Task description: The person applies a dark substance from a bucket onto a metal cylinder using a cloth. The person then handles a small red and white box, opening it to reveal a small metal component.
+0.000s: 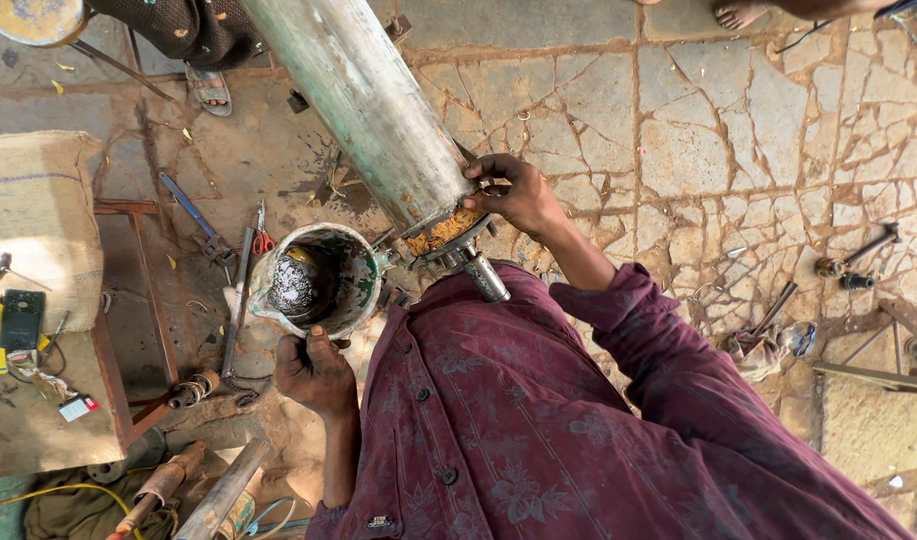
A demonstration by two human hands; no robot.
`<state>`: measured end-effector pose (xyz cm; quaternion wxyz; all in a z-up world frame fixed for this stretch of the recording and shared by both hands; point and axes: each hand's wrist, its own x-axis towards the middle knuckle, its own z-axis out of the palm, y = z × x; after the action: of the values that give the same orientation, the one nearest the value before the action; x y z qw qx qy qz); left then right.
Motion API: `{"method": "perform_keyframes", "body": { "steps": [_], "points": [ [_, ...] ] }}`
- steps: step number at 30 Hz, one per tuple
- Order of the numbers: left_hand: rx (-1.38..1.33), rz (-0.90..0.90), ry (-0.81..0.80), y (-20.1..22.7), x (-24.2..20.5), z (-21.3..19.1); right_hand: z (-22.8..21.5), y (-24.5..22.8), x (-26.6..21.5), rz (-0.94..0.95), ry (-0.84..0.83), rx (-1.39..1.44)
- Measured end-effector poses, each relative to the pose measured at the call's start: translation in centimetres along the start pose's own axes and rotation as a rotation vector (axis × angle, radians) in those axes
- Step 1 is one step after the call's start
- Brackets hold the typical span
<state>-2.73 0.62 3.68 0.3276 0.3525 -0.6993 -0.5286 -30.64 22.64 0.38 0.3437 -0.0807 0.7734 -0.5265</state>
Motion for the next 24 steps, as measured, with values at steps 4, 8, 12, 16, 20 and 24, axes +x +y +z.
{"method": "perform_keyframes", "body": {
  "steps": [4, 8, 12, 16, 20, 24],
  "points": [
    [-0.045, -0.032, 0.003, -0.3, 0.0, 0.1, -0.9, 1.4, 3.4, 0.269, -0.172, 0.076],
    [0.043, 0.015, -0.015, -0.7, 0.5, -0.3, -1.9, 1.9, 6.7, 0.307, -0.434, 0.169],
    [-0.053, -0.006, 0.028, -0.4, 1.0, -0.4, -1.8, 1.1, 4.0, 0.299, -0.226, -0.001],
    [-0.010, 0.011, 0.041, 0.0, 0.8, -0.3, 0.5, 0.4, -2.2, -0.328, 0.074, -0.265],
    [-0.023, -0.056, 0.010, -0.3, 0.6, -0.3, 1.9, 0.1, -4.9, -0.330, 0.150, -0.423],
    [0.059, -0.021, -0.003, -0.7, 0.7, -0.3, 1.7, 0.0, -5.1, -0.580, 0.233, -0.683]
  ]
}}
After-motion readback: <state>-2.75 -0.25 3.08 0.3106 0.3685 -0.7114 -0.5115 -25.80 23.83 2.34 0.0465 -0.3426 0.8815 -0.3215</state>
